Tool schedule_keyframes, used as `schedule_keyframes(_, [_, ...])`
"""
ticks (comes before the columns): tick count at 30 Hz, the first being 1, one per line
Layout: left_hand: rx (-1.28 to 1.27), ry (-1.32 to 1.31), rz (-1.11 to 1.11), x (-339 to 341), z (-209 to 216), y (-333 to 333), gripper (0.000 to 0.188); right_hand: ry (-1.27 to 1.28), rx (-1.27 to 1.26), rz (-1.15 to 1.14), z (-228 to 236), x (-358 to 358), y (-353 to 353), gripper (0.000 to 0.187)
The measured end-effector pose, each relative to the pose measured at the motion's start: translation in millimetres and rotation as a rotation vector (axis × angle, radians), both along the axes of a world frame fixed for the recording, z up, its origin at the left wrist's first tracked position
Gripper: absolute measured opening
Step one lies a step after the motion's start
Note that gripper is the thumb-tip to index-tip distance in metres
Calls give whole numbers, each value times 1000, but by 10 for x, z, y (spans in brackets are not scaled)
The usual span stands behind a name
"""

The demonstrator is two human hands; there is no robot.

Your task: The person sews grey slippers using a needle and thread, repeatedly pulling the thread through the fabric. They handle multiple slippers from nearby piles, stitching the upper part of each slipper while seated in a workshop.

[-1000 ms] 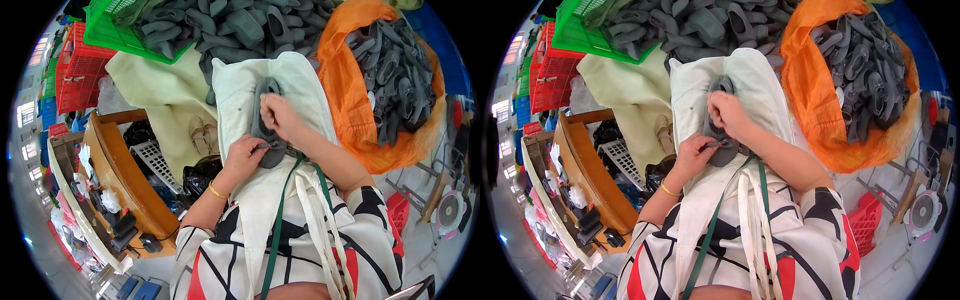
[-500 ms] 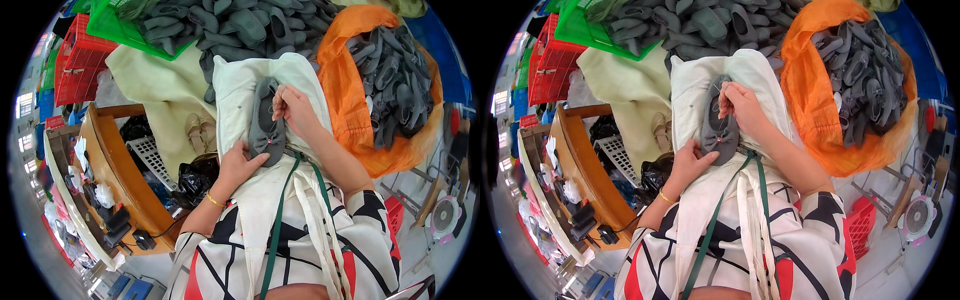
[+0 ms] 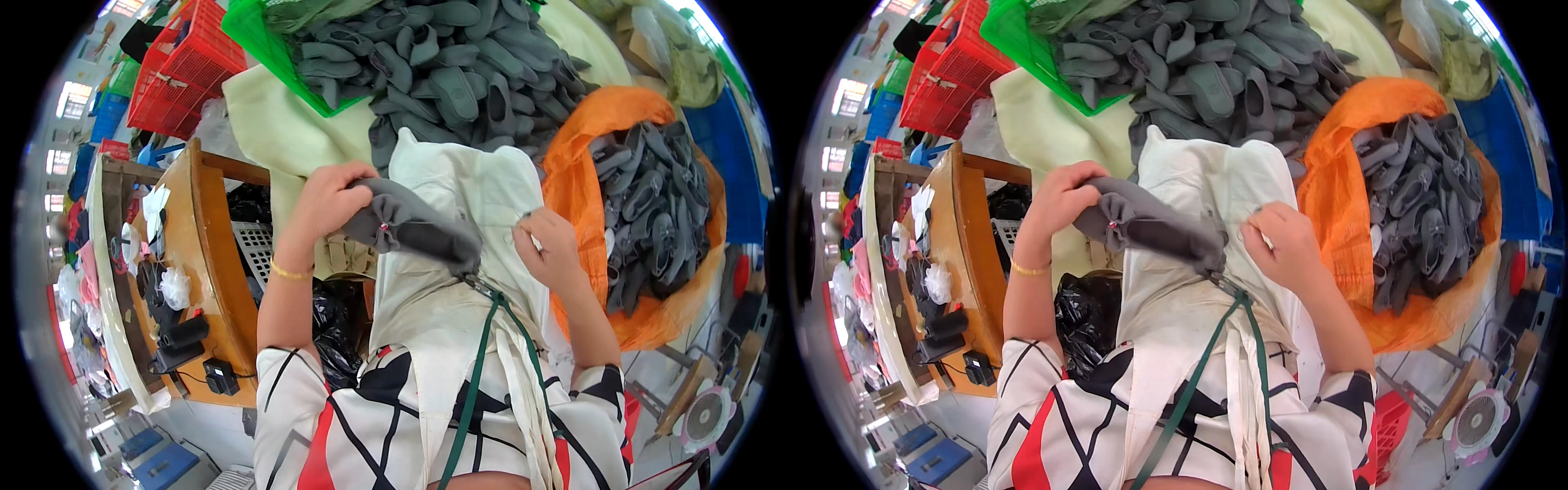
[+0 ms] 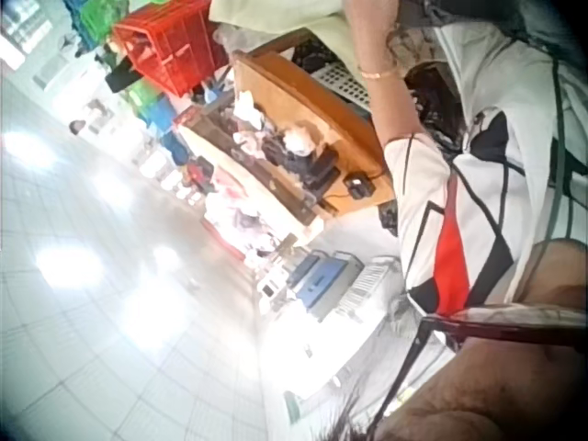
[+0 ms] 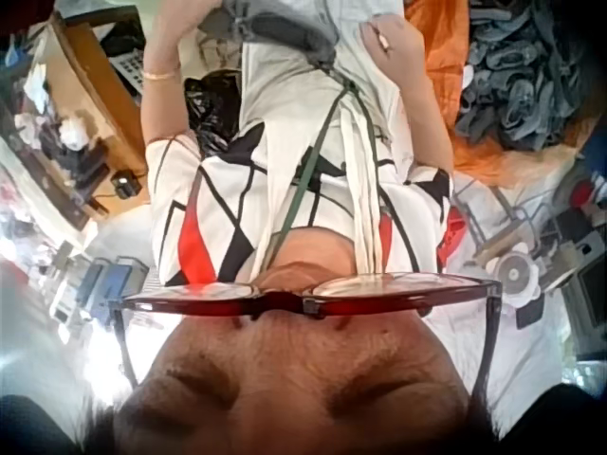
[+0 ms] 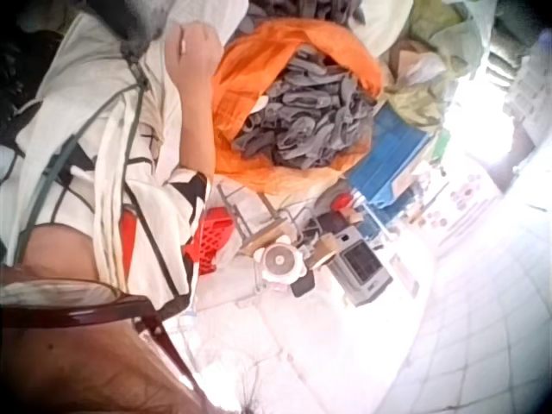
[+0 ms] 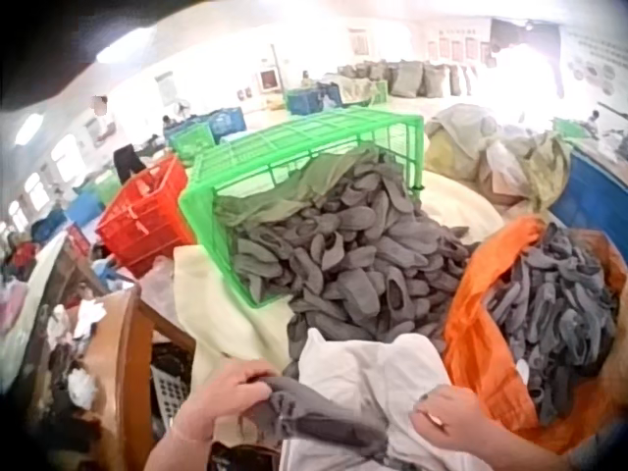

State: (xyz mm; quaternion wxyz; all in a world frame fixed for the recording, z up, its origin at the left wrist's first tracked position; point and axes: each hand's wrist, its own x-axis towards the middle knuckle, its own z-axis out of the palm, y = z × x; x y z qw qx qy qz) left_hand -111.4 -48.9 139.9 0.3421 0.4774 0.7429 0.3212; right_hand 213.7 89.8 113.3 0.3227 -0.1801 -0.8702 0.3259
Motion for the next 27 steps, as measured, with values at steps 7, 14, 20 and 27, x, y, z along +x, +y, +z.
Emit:
schedule_keyframes(7, [177,46,-87,87,-736,419,29,-360,-2,26,-338,123,77,14])
schedule_keyframes(14, [11,363,277,305,-756,164,39,-382,-176,-150,-503,22,261,22])
schedule_keyframes(20, [-190,173,195,296,-871,-58,54,-207,-493,-55,-572,-845,180,23])
schedule_keyframes(27, [-3,-542,380,379,-951,15,22,-108,-650,27,-730,-1387,-11,19])
